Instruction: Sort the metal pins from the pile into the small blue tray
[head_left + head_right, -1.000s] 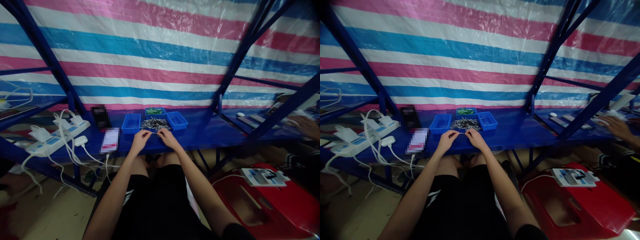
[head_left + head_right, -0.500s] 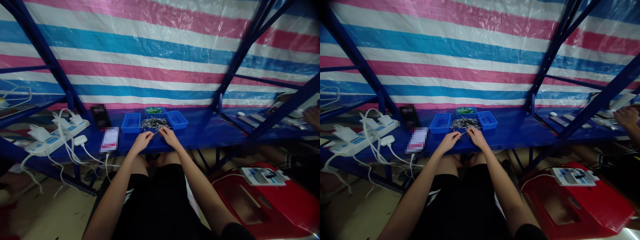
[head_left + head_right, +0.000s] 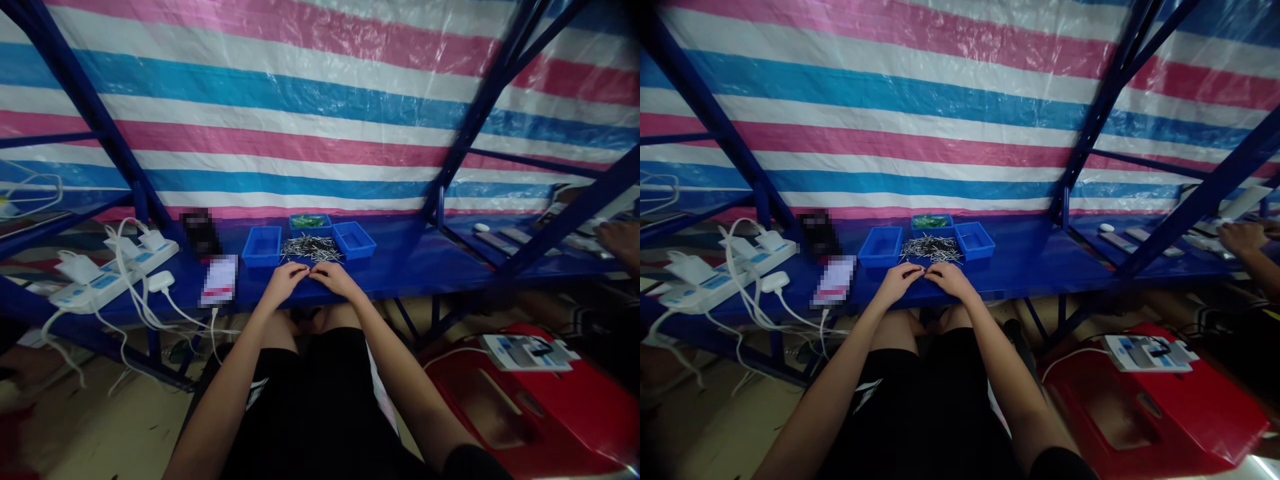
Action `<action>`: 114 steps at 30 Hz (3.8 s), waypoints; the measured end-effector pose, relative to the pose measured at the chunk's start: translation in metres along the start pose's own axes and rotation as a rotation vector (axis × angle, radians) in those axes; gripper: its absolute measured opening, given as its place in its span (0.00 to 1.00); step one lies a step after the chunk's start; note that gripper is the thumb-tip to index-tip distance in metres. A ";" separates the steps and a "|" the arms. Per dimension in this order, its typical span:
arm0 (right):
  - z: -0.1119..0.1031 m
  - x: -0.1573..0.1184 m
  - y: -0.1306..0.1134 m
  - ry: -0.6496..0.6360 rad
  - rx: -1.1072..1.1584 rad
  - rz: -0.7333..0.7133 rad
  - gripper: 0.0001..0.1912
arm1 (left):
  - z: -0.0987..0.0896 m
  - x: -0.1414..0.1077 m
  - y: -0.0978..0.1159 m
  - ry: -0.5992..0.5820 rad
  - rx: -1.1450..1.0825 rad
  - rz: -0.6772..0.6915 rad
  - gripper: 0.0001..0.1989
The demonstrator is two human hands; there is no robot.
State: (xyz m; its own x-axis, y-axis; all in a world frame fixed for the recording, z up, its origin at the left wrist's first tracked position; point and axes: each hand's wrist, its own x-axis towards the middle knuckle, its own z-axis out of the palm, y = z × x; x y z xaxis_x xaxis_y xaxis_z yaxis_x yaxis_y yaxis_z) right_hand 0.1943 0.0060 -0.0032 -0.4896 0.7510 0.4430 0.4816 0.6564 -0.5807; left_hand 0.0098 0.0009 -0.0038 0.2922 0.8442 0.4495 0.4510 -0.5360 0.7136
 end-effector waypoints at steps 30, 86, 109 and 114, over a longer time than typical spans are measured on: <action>-0.001 0.000 0.000 0.101 0.129 0.191 0.14 | 0.000 0.000 0.001 0.061 0.036 -0.078 0.16; 0.000 -0.001 -0.001 -0.022 0.124 0.098 0.08 | -0.001 -0.003 0.008 -0.055 0.013 -0.025 0.13; 0.000 -0.001 -0.003 0.142 0.128 0.198 0.12 | -0.005 -0.002 0.004 0.027 0.020 -0.057 0.15; -0.001 -0.002 -0.003 0.153 0.114 0.175 0.11 | -0.007 -0.001 0.002 0.090 0.002 -0.078 0.15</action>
State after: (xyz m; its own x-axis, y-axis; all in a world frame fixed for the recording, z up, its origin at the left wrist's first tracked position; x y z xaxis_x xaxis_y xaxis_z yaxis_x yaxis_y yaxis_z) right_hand 0.1946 0.0023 -0.0015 -0.2864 0.8601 0.4220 0.4600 0.5099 -0.7269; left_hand 0.0048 -0.0012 0.0007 0.1790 0.8804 0.4392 0.4710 -0.4686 0.7474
